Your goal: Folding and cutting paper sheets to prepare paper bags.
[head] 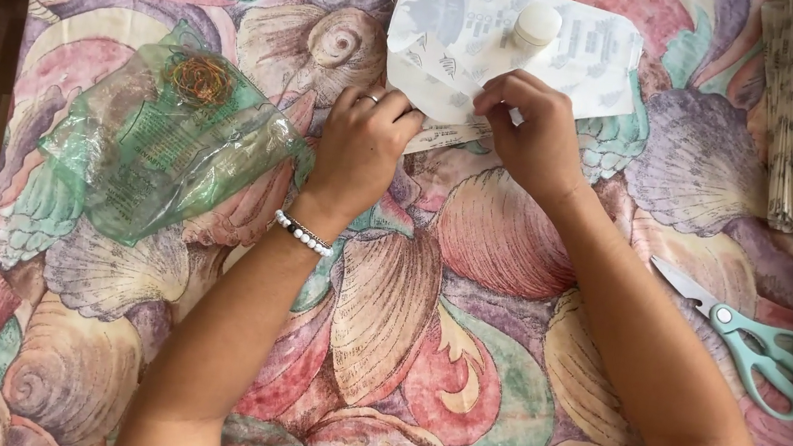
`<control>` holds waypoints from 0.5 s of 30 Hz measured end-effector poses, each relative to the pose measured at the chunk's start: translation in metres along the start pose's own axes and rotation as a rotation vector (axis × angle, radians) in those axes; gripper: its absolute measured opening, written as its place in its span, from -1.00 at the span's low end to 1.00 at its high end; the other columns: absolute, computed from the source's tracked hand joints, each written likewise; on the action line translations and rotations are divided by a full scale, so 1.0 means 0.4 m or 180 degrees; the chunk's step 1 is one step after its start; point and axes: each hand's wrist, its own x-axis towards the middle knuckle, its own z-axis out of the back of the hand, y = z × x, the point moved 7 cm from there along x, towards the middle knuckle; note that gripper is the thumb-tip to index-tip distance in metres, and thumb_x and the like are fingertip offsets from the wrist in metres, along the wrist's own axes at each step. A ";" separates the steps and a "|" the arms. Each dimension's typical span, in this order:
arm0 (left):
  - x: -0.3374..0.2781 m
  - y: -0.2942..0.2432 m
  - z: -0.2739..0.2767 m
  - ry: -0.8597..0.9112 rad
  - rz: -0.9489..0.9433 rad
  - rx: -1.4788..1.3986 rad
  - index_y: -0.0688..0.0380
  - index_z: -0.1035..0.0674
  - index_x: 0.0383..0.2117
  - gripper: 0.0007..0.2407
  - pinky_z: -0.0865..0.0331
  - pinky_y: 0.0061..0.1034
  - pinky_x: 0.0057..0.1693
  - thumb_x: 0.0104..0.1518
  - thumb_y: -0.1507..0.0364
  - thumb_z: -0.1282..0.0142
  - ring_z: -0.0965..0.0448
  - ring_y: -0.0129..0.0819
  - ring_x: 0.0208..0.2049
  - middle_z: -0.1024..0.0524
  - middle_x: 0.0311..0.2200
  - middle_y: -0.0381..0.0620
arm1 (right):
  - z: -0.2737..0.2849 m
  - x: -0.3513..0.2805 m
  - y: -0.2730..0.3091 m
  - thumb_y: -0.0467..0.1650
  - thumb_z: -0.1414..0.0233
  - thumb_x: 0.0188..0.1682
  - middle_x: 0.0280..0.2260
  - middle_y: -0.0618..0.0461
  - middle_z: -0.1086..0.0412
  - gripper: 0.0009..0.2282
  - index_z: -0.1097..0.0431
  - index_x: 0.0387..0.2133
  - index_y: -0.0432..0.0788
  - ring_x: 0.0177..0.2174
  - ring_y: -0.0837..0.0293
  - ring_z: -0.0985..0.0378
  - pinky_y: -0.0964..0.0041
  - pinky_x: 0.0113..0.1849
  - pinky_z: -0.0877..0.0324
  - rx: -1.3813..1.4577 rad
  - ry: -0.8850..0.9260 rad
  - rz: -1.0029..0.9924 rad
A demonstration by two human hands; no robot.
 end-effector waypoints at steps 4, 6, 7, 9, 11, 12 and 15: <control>0.013 -0.007 0.004 0.0174 0.0174 -0.0171 0.07 -0.66 -0.30 -0.87 -0.48 -0.36 -0.01 0.32 0.43 -0.04 -0.66 -0.28 -0.29 -0.57 -0.39 -0.15 | -0.006 0.009 0.088 -0.67 -0.06 -0.01 -0.27 -0.33 -0.55 -0.84 -0.61 -0.30 -0.34 -0.26 -0.20 -0.61 -0.04 -0.13 -0.52 -0.0186 0.0258 0.0307; 0.007 -0.005 -0.015 0.0310 0.0374 -0.0186 0.09 -0.57 -0.27 -0.92 -0.55 -0.33 -0.17 0.32 0.48 0.01 -0.69 -0.24 -0.41 -0.57 -0.36 -0.14 | -0.017 0.000 0.106 -0.50 -0.23 -0.09 -0.02 -0.31 -0.49 -0.80 -0.64 -0.19 -0.27 -0.18 -0.24 -0.60 -0.12 -0.18 -0.52 -0.0739 0.0307 0.0873; 0.010 -0.008 -0.010 0.0309 0.0374 -0.0209 0.09 -0.57 -0.27 -0.92 -0.55 -0.33 -0.17 0.32 0.48 0.01 -0.69 -0.24 -0.41 -0.57 -0.36 -0.14 | -0.023 0.000 0.095 -0.50 -0.23 -0.09 -0.02 -0.31 -0.49 -0.80 -0.64 -0.19 -0.27 -0.18 -0.24 -0.60 -0.12 -0.18 -0.52 -0.0753 0.0318 0.0859; 0.017 0.004 0.005 0.0309 0.0517 -0.0339 0.14 -0.59 -0.21 -0.86 -0.56 -0.30 -0.16 0.36 0.49 0.08 -0.69 -0.21 -0.39 -0.58 -0.37 -0.06 | -0.041 0.005 0.078 -0.53 -0.23 -0.07 -0.07 -0.17 -0.51 -0.93 -0.65 -0.35 -0.22 -0.19 -0.14 -0.61 0.04 -0.22 -0.53 -0.1066 0.0252 0.0901; 0.020 0.008 0.005 0.0262 0.0555 -0.0469 0.14 -0.60 -0.21 -0.87 -0.56 -0.30 -0.14 0.36 0.49 0.06 -0.70 -0.19 -0.36 -0.59 -0.35 -0.05 | -0.047 0.004 0.057 -0.54 -0.23 -0.07 -0.10 -0.15 -0.52 -0.94 -0.65 -0.38 -0.22 -0.20 -0.11 -0.61 0.06 -0.22 -0.54 -0.0979 0.0260 0.0746; 0.020 0.010 0.005 0.0214 0.0599 -0.0608 0.14 -0.60 -0.21 -0.88 -0.55 -0.30 -0.12 0.36 0.50 0.04 -0.70 -0.18 -0.33 -0.59 -0.33 -0.04 | -0.050 0.002 0.042 -0.54 -0.24 -0.08 -0.13 -0.12 -0.53 -0.96 -0.64 -0.40 -0.22 -0.21 -0.08 -0.62 0.07 -0.22 -0.54 -0.0898 0.0277 0.0590; 0.026 0.008 0.016 0.0251 0.0675 -0.0725 0.17 -0.61 -0.23 -0.87 -0.55 -0.29 -0.10 0.36 0.50 0.05 -0.70 -0.14 -0.31 -0.60 -0.33 -0.01 | -0.041 0.004 0.010 -0.55 -0.29 -0.12 -0.18 -0.11 -0.55 -0.96 -0.63 -0.42 -0.25 -0.22 -0.12 -0.62 0.02 -0.24 -0.54 -0.0524 0.0283 0.0227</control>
